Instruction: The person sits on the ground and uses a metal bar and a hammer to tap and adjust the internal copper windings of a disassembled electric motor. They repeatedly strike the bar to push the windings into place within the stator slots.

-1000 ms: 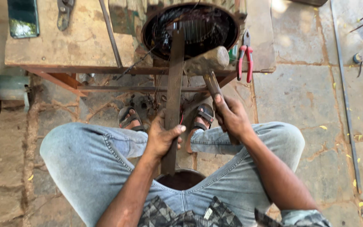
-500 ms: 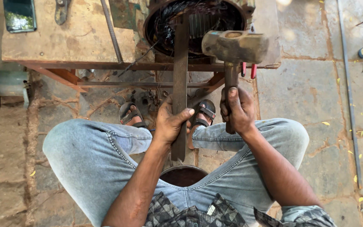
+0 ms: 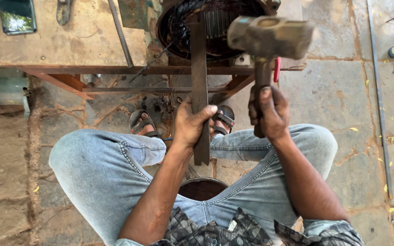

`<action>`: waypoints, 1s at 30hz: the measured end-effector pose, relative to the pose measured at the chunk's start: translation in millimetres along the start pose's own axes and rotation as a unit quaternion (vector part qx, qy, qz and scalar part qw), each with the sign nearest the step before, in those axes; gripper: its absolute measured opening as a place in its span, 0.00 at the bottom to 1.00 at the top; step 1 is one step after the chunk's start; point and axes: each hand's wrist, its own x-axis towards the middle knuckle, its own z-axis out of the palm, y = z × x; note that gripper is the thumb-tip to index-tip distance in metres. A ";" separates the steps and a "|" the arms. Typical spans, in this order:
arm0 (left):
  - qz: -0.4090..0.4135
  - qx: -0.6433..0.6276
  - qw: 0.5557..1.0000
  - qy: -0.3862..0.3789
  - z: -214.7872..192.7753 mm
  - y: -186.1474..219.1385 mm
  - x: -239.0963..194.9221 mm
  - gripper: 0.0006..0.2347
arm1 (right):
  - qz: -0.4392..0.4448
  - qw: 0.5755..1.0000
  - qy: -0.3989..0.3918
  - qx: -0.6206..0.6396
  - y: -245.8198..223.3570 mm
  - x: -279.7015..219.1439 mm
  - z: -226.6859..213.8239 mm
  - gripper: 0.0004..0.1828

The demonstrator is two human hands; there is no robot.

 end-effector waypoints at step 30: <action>-0.011 -0.001 0.999 -0.034 23.7 -3.4 -4.5 0.23 | 0.101 0.992 0.044 0.067 -1.4 -6.3 -9.6 0.27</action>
